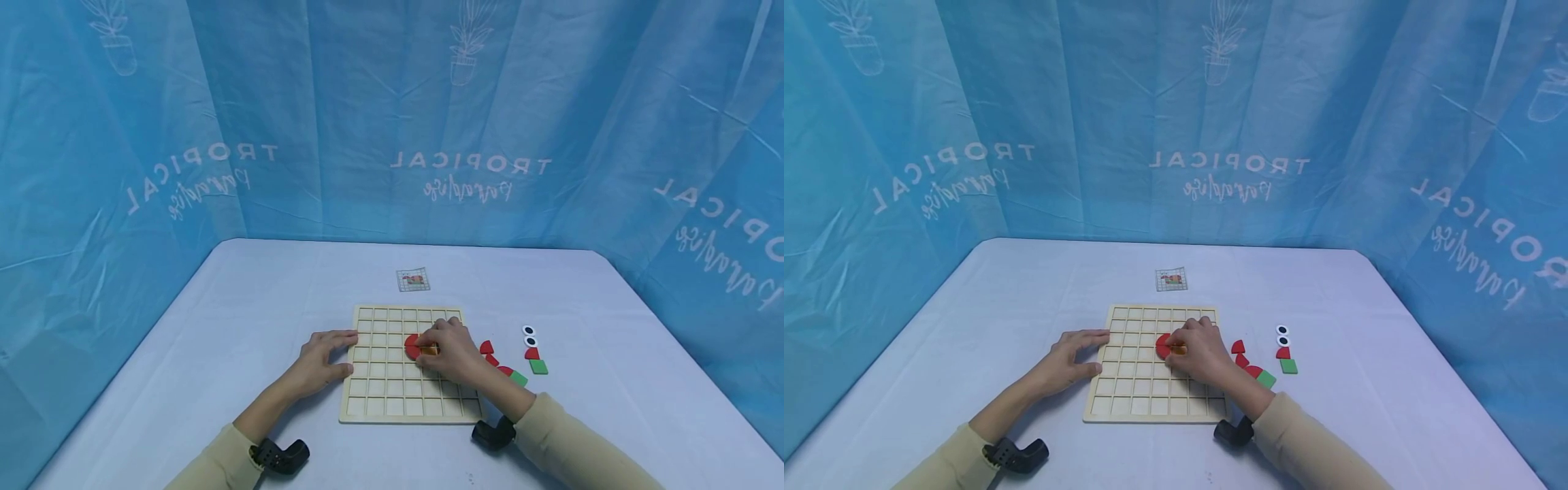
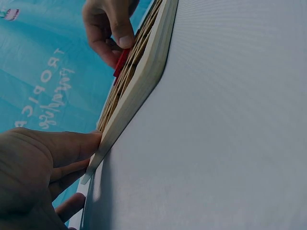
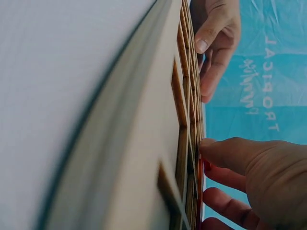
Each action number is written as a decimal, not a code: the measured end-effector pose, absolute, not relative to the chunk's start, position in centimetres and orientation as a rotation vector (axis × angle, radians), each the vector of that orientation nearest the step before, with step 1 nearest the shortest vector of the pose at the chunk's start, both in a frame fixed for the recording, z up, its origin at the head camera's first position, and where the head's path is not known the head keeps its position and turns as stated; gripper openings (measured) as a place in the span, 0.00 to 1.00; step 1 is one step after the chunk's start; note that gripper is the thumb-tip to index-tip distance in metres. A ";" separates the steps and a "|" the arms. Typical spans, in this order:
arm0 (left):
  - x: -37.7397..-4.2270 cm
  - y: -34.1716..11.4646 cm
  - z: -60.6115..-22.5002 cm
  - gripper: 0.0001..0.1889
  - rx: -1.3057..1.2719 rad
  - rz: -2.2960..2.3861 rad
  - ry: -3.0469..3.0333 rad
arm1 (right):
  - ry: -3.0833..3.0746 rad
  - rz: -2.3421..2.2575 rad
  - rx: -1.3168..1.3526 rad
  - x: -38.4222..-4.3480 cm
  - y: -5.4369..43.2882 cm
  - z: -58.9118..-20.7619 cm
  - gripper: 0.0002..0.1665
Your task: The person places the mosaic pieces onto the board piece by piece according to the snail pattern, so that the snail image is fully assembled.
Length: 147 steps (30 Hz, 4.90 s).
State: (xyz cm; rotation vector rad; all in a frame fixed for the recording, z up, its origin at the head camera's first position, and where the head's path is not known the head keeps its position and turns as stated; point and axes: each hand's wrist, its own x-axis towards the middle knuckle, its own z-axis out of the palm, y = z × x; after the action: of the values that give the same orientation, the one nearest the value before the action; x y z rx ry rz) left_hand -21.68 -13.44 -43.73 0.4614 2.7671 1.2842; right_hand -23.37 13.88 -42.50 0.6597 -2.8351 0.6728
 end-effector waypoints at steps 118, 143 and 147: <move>-21.8 -13.4 -43.7 0.27 0.439 1.288 2.740 | -2.869 0.630 0.687 -21.0 16.3 -42.8 0.14; -21.9 -13.4 -43.8 0.27 0.466 1.286 2.753 | -2.864 0.704 0.425 -19.9 21.3 -41.1 0.16; -21.8 -13.5 -43.8 0.27 0.472 1.283 2.760 | -2.864 0.698 0.376 -19.5 23.3 -41.1 0.15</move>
State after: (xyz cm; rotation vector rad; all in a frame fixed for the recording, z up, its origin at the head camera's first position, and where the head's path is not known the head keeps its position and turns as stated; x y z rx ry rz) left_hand -21.82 -13.46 -43.84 0.4722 2.7601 1.2827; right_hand -19.51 23.28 -41.09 0.3765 -2.8643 0.6981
